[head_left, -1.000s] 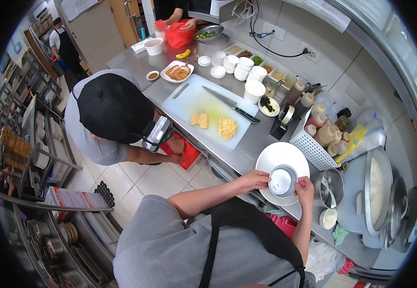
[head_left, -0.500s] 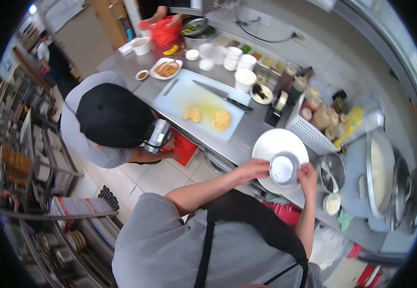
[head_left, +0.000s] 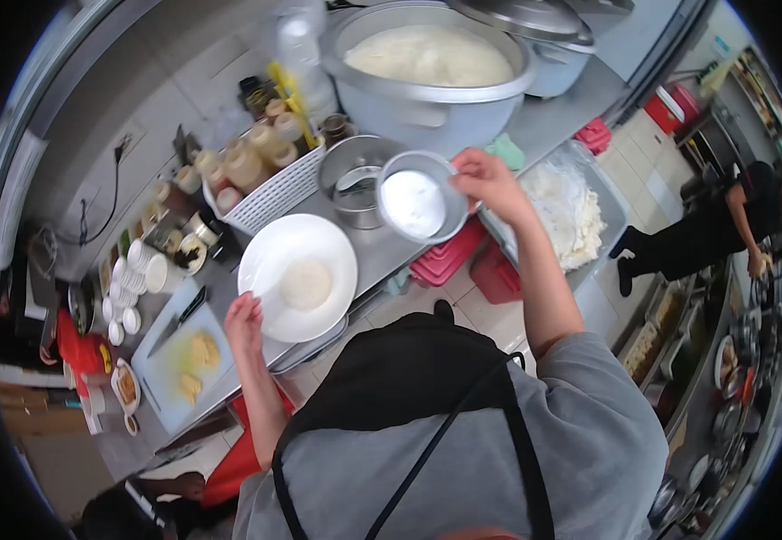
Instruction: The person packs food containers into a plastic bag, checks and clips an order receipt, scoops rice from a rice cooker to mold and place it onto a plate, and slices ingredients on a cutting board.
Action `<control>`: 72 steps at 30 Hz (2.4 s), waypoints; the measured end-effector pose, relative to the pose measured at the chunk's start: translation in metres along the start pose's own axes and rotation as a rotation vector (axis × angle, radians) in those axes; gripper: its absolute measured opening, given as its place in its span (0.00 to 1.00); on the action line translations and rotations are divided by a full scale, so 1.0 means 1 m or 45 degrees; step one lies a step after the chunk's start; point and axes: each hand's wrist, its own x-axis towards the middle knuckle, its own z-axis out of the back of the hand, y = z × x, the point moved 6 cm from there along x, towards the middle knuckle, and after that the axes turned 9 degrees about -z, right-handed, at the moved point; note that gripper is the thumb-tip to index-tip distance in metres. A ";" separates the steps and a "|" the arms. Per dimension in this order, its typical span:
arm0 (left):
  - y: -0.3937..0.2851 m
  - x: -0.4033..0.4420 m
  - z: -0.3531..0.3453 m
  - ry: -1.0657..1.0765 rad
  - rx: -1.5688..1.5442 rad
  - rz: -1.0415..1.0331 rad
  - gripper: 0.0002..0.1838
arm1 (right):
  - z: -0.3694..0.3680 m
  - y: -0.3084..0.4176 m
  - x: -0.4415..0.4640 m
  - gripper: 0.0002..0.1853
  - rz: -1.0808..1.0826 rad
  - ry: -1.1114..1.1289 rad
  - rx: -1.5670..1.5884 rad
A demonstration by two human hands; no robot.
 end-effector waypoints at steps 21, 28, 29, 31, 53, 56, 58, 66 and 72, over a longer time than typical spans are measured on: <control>-0.038 -0.014 -0.081 -0.323 -0.072 -0.484 0.07 | 0.175 -0.091 0.071 0.06 -0.308 0.128 -0.101; -0.036 -0.060 -0.103 -0.464 0.129 -0.253 0.14 | -0.005 -0.013 0.102 0.10 0.135 0.507 -0.268; -0.035 -0.063 -0.098 -0.466 0.175 -0.274 0.15 | -0.022 -0.004 0.111 0.12 0.175 0.500 -0.368; -0.042 -0.067 -0.093 -0.451 0.229 -0.319 0.13 | -0.050 0.005 0.132 0.12 0.295 0.381 -0.477; 0.082 -0.040 0.005 -0.058 0.015 0.101 0.24 | 0.044 -0.061 0.073 0.16 -0.209 0.453 -0.385; 0.085 -0.034 0.028 -0.175 -0.089 0.157 0.25 | 0.144 -0.115 0.115 0.12 -0.309 -0.117 -0.954; 0.089 -0.031 0.052 -0.204 -0.160 0.207 0.26 | 0.175 -0.161 0.131 0.12 -0.415 -0.375 -1.170; -0.042 -0.111 0.013 -0.359 -0.071 -0.042 0.27 | 0.235 -0.242 0.166 0.19 0.119 -0.646 -1.576; -0.129 -0.149 -0.099 -0.450 0.034 -0.427 0.29 | 0.400 -0.258 0.206 0.20 -0.445 -0.995 -1.460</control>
